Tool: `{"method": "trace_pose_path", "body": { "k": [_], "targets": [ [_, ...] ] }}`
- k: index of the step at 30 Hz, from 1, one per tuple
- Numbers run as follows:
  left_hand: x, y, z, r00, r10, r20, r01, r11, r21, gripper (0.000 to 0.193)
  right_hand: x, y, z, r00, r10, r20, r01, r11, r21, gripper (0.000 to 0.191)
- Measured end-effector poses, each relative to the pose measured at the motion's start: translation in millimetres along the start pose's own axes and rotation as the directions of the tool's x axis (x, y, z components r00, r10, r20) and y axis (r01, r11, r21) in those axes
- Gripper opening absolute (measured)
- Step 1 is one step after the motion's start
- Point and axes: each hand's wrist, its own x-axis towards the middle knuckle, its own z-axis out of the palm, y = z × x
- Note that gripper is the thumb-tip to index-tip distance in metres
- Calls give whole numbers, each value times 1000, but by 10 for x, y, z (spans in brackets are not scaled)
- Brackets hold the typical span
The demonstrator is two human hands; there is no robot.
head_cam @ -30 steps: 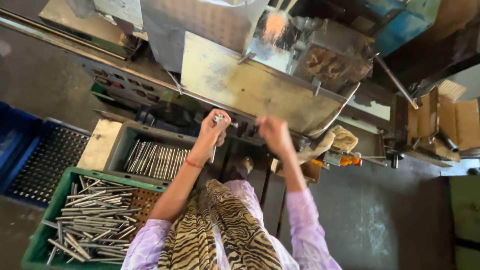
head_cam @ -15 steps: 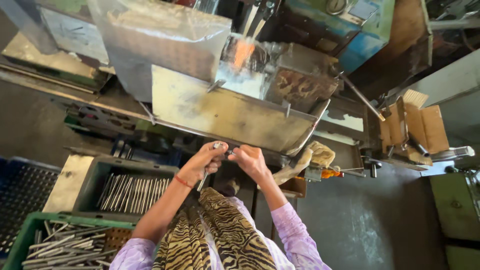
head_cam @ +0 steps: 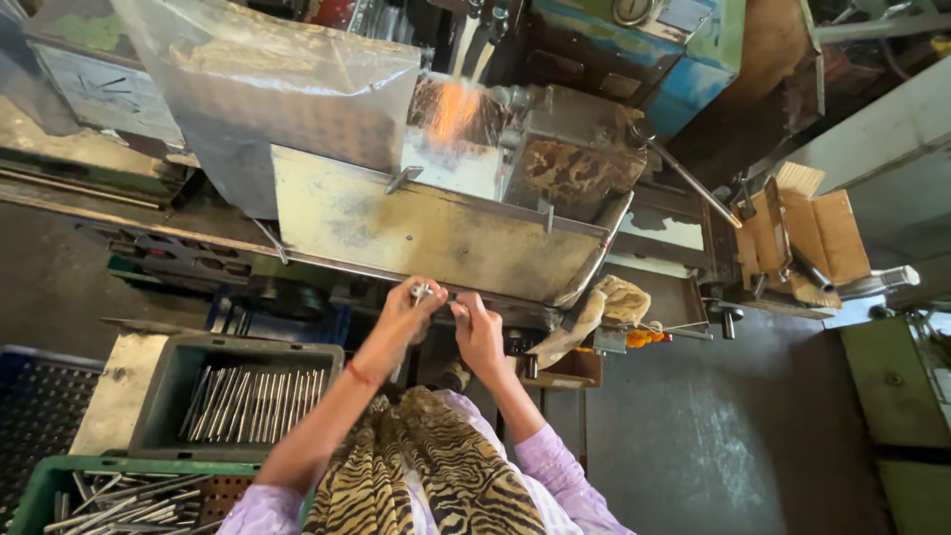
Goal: The person repeatedly picks metal rods from a green crate, inserts them into a grinding machine, and operates a lever to grind the rod ends. After each cycle, the person removes the rod and places it into a metal tray. The process is repeated continuously throughout the clip.
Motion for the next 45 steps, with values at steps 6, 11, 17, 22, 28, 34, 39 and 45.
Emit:
{"method": "trace_pose_path", "body": {
  "k": [6, 11, 17, 22, 28, 34, 39, 45],
  "targets": [
    [-419, -362, 35, 961, 267, -71, -261, 962, 87, 16, -423, 126, -99, 981, -169, 90, 172, 985, -23, 14],
    [-625, -518, 51, 964, 253, -79, -246, 965, 87, 16, -738, 147, -37, 994, -10, 110, 7, 1000, 26, 13],
    [-813, -325, 14, 981, 189, -40, -189, 982, 3, 15, -794, -122, -133, 990, -94, 109, 83, 991, 107, 19],
    [-760, -252, -35, 996, -67, 55, 72, 994, -85, 15, -663, -249, -188, 983, -30, 179, 44, 996, -76, 21],
    [-648, -214, -158, 971, -123, 206, 158, 974, -165, 14, -580, -297, -340, 870, 152, 469, -247, 958, 148, 30],
    [-630, -187, 70, 976, 112, 185, -61, 964, -258, 14, -319, -254, -644, 906, -29, 423, -181, 877, 446, 28],
    [-580, -131, 280, 982, 151, 116, -120, 964, -237, 15, -221, -190, -735, 887, 150, 436, -377, 782, 497, 28],
    [-241, 48, 455, 954, 266, 138, -238, 952, -191, 12, 99, -261, -900, 880, 84, 468, -298, 864, 406, 21]
  ]
}}
